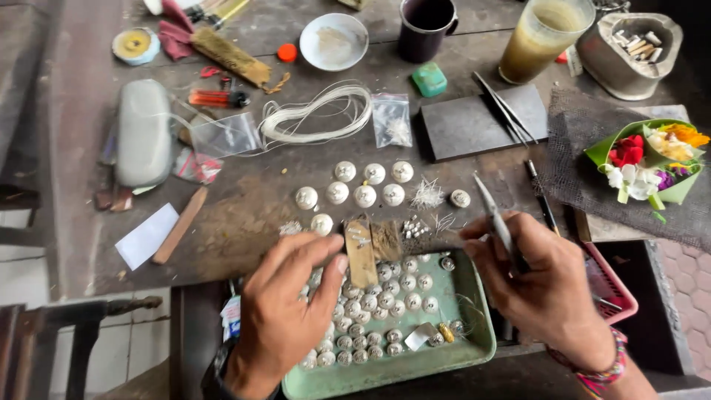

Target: Trimming and bending small metal components for jewelry pieces using pliers at a workbench.

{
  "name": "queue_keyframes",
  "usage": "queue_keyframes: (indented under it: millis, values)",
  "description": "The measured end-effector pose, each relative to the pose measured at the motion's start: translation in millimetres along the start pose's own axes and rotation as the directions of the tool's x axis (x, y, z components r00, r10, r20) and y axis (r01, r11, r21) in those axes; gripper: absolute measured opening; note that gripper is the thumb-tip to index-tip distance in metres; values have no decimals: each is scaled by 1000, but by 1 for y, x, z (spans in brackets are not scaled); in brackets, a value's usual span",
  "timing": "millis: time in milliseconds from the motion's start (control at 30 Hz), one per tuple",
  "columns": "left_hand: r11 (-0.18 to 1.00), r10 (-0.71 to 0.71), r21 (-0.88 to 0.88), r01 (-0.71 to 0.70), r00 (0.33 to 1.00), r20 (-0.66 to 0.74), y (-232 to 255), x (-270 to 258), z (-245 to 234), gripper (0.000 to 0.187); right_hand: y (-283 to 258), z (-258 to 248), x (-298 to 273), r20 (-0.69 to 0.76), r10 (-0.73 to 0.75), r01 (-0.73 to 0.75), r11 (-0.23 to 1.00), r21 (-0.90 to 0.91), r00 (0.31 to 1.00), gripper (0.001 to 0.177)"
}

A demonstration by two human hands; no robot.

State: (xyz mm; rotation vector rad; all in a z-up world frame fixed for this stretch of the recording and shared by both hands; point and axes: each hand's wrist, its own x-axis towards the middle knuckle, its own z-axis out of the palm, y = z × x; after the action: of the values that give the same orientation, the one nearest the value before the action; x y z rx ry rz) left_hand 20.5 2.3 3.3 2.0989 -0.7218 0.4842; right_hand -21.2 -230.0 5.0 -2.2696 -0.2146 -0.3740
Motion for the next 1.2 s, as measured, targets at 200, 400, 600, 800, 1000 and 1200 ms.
queue_keyframes:
  millis: [200, 400, 600, 800, 1000, 1200]
  values:
    - [999, 48, -3, -48, 998, 30, -1, -1, 16, 12, 16, -3, 3, 18, 45, -39, 959, -279, 999, 9]
    - [998, 14, 63, -13, 1000, -15, 0, -15, 32, 9, 22, 10, -2, 141, -250, 284, 890, -356, 958, 22]
    - [990, 11, 139, -12, 1000, 2, -1, -16, 35, 7, 20, 0, -14, 84, -53, 80, 927, -367, 995, 23]
    - [986, -76, 153, 65, 995, 70, 3, -23, 36, 10, 26, -35, -13, 218, 87, 59, 809, -585, 972, 19]
    - [978, -125, 187, 94, 980, 157, 2, -32, 36, 13, 35, -38, -17, 354, 116, 182, 687, -704, 928, 25]
    - [982, -114, 166, 90, 983, 141, -2, -28, 39, 11, 45, -36, -17, 310, 84, 173, 681, -712, 947, 30]
